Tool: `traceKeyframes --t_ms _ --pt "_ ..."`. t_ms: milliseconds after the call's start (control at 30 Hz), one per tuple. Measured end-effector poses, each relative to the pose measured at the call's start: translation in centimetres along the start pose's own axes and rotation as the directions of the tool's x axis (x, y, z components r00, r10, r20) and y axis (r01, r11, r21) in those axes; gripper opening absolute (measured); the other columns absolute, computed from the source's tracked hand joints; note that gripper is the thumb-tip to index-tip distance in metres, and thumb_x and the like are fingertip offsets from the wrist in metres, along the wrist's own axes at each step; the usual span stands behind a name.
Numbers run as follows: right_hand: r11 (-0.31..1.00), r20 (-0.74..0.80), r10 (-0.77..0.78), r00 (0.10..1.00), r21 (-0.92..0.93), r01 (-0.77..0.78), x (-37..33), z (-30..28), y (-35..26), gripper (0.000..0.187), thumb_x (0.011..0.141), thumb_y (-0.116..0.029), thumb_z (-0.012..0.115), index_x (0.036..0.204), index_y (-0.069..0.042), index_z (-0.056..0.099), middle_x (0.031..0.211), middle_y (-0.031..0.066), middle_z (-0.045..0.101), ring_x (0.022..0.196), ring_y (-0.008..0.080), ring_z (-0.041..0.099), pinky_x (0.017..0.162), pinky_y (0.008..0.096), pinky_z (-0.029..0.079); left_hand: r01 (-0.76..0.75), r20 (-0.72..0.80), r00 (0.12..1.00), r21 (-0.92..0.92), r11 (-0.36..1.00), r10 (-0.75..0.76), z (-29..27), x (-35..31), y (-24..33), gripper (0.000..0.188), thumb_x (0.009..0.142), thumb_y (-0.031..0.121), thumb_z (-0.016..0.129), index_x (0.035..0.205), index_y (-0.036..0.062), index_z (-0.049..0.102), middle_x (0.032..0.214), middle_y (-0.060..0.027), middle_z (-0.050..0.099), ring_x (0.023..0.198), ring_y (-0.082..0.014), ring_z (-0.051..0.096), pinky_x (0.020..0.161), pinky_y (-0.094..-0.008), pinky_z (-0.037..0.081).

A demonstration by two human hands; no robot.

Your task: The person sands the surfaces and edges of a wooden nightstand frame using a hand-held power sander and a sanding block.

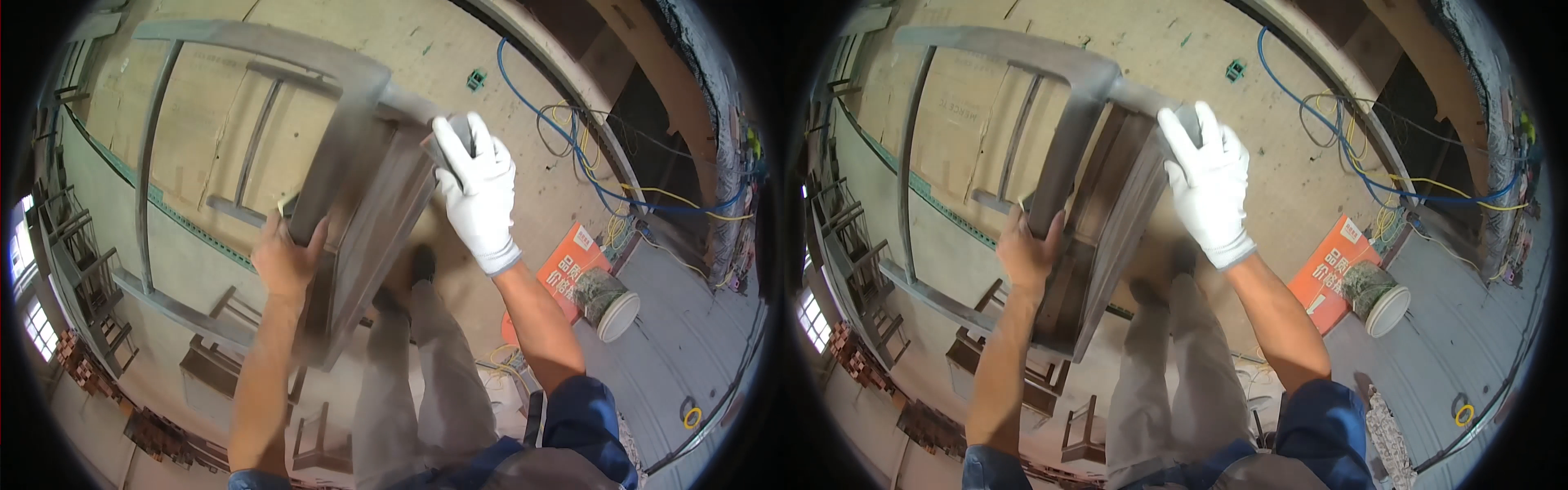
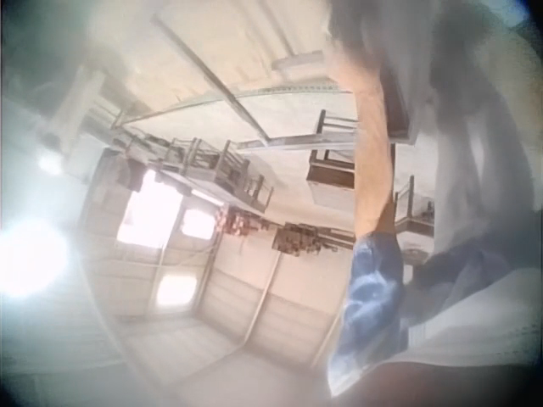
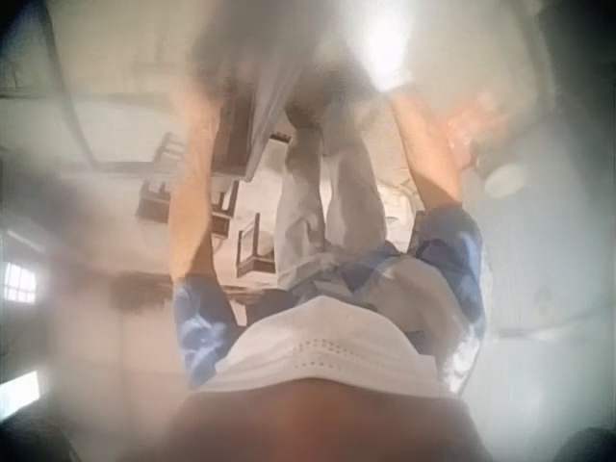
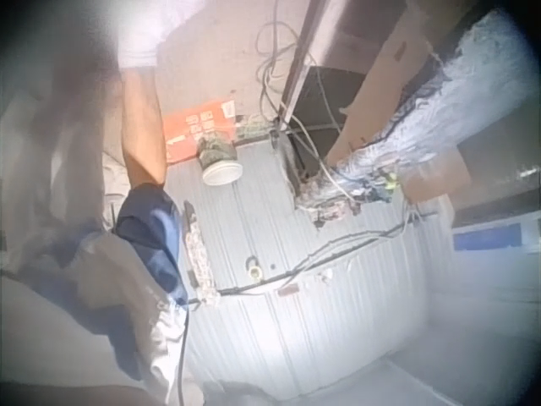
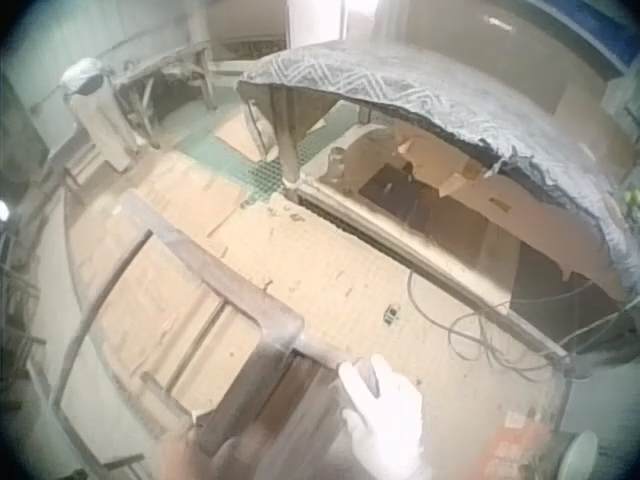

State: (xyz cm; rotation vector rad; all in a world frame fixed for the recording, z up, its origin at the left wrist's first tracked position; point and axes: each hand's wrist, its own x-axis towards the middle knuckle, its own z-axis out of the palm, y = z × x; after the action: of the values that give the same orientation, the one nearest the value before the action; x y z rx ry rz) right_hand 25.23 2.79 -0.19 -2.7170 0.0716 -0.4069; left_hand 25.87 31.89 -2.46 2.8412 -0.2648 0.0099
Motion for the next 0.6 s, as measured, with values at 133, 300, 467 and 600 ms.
traceKeyframes --t_ms 133,300,467,600 --pt "0.961 0.252 0.087 0.964 0.235 -0.148 -7.7 0.5 -7.0 0.047 0.078 -0.001 0.069 0.125 -0.011 0.069 0.121 0.0162 0.060 0.087 0.0332 0.062 0.074 0.0432 0.053 0.028 -0.009 1.000 -0.028 0.999 -0.028 0.0 0.1 -0.2 0.052 0.081 0.052 0.082 0.075 0.0023 0.068 0.086 -0.0101 0.064 0.075 -0.0361 0.066 0.063 -0.0469 0.053" --pt "0.971 0.373 -0.113 0.921 0.238 0.023 -19.3 -0.1 -15.4 0.048 0.082 -0.013 0.064 0.129 -0.022 0.071 0.127 0.0136 0.060 0.088 0.0264 0.060 0.073 0.0428 0.053 0.027 0.020 0.999 0.022 0.999 -0.027 -0.8 -0.4 -0.3 0.055 0.085 0.059 0.075 0.084 0.0045 0.075 0.092 -0.0109 0.067 0.073 -0.0372 0.068 0.062 -0.0467 0.053" --pt "0.997 0.113 0.063 0.992 0.045 -0.068 -7.0 1.0 -5.2 0.037 0.092 -0.010 0.064 0.129 -0.015 0.070 0.118 0.0196 0.066 0.092 0.0400 0.064 0.079 0.0477 0.055 -0.048 0.084 0.996 0.093 0.995 0.040 -1.4 -4.9 -5.7 0.053 0.093 0.053 0.071 0.090 0.0006 0.074 0.109 -0.0129 0.069 0.080 -0.0402 0.068 0.067 -0.0487 0.054" --pt "0.944 -0.082 0.319 0.944 0.120 -0.308 -4.9 1.9 -0.1 0.058 0.093 -0.019 0.065 0.150 -0.019 0.056 0.144 0.0247 0.053 0.108 0.0451 0.057 0.100 0.0521 0.048 -0.076 0.240 0.970 0.128 0.989 0.043 -3.9 -10.5 -8.5 0.047 0.097 0.044 0.068 0.096 -0.0024 0.072 0.117 -0.0152 0.067 0.087 -0.0426 0.067 0.075 -0.0499 0.054"
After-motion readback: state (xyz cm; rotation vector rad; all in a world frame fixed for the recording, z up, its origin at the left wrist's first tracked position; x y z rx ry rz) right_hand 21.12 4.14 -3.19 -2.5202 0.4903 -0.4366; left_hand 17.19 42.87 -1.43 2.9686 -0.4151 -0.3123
